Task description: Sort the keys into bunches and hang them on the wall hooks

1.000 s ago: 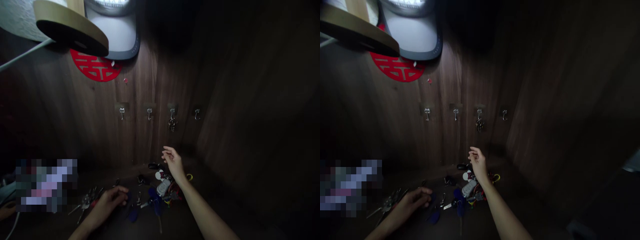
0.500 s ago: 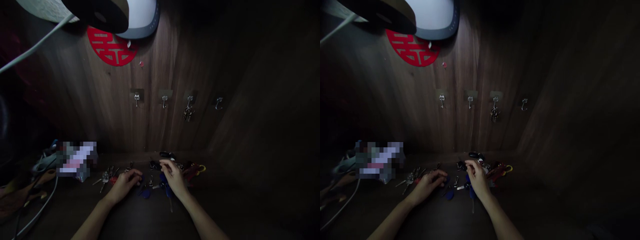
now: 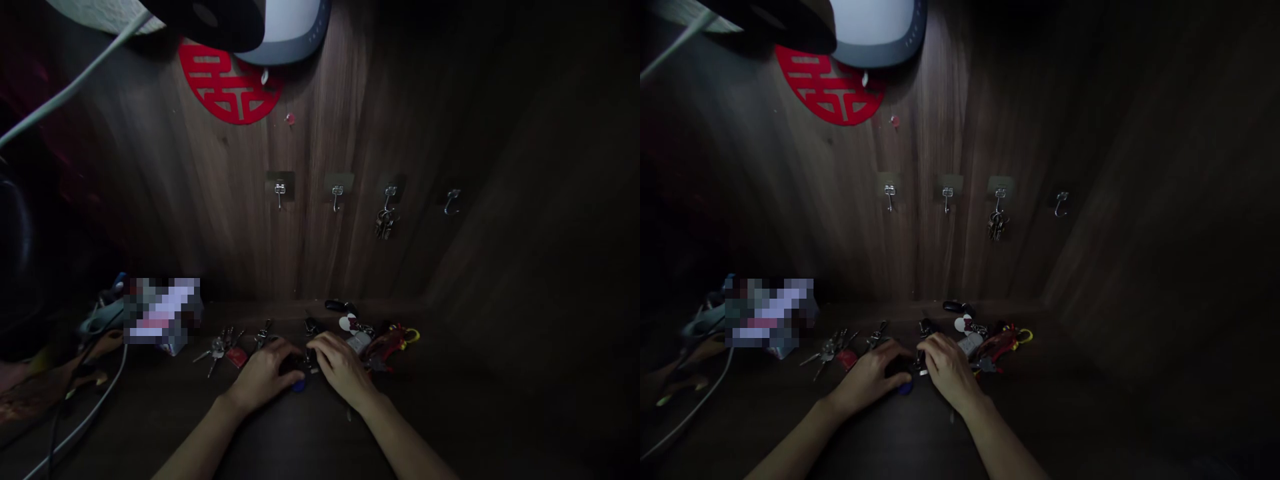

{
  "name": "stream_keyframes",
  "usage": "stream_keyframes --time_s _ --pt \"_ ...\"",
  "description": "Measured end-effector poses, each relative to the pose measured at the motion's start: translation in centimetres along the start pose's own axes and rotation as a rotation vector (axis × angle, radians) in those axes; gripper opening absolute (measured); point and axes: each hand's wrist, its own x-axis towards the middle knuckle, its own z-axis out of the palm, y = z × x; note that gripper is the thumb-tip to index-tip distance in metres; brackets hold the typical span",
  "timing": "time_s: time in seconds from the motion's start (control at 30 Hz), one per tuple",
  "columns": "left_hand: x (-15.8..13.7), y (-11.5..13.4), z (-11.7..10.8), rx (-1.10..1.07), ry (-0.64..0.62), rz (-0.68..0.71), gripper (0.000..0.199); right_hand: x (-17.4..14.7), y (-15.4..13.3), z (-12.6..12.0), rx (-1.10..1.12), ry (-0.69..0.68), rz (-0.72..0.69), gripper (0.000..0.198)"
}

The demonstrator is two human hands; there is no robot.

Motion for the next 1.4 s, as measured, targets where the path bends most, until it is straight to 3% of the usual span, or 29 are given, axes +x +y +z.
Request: stream_keyframes --time_s 0.17,0.33,0.7,0.83,0.97,1.07,1.27,1.4 --pt "0.3 0.3 0.8 0.145 0.048 -0.05 0.011 0.1 -0.1 0.0 -0.017 0.003 0.004 0.025" --pt "0.2 0.3 0.7 0.108 0.086 -0.013 0.014 0.1 -0.2 0.0 -0.023 0.007 -0.003 0.025" --pt "0.7 0.8 0.1 -0.466 0.252 -0.176 0.024 0.0 -1.9 -0.6 -0.015 -0.069 -0.03 0.035" --pt "0.9 0.9 0.3 -0.677 0.25 -0.209 0.031 -0.1 -2.5 -0.5 0.014 -0.068 -0.058 0.042" --pt "0.9 0.7 0.4 -0.883 0.263 -0.268 0.031 -0.1 -2.3 0.0 0.027 0.004 -0.068 0.028" --pt "0.9 0.6 0.3 -1.028 0.229 -0.306 0.031 -0.1 -2.1 0.1 0.033 0.053 -0.093 0.014" --pt "0.5 0.9 -0.1 -1.247 0.099 -0.371 0.04 -0.3 -1.5 0.0 0.097 0.235 -0.058 0.017" --pt "0.4 0.9 0.0 -1.305 0.009 -0.318 0.043 -0.3 -1.1 -0.1 0.137 0.291 -0.047 0.021"
